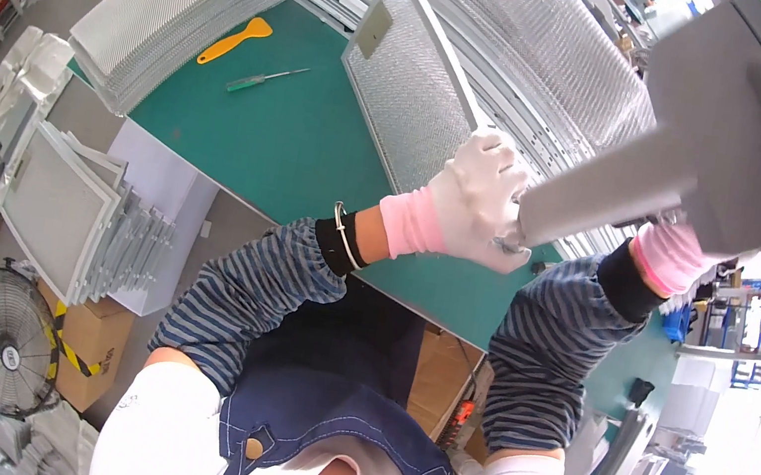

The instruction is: Assembling metal mesh filter components into frames using a hammer and electric screwdriver.

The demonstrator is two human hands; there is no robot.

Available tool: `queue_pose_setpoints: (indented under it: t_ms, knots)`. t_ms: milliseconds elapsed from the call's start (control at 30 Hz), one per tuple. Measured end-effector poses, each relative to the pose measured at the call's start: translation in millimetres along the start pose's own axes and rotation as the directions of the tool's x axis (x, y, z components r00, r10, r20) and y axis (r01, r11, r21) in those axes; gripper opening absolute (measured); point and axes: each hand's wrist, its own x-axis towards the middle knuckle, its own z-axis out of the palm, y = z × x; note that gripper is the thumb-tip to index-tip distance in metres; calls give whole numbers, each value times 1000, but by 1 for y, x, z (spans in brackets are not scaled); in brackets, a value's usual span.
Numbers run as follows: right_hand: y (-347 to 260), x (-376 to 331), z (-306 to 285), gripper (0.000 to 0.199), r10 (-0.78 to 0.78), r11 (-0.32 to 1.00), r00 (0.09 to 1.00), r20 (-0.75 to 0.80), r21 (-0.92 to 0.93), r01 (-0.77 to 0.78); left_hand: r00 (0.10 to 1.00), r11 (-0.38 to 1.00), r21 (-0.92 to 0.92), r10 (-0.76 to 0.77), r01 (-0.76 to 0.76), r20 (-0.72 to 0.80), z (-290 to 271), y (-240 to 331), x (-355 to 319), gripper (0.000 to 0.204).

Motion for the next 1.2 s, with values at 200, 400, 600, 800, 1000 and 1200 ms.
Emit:
queue_pose_setpoints:
  t_ms: [200,400,600,800,1000,1200]
  knots:
    - [-1,9,24,43,355,914,866,351,64,-401,989,981,128,146,-145,1,-14,1,3,20]
    - [-9,31,53,41,637,583,419,647,-49,-811,983,990,39,140,-136,-121,-6,-4,0,25]
    - [36,124,-16,39,635,722,498,591,-224,-655,982,990,-52,120,-129,-147,-3,-5,2,30]
    - [35,90,-15,37,477,861,697,535,-444,-249,978,986,-111,100,-121,-182,-5,-8,-1,29]
    - [22,-6,52,35,151,749,834,531,-612,254,981,983,-133,101,-124,-165,-11,-7,1,30]
    - [-24,41,-38,33,-299,231,791,534,-764,603,977,995,42,94,-87,-190,-45,17,-23,35]
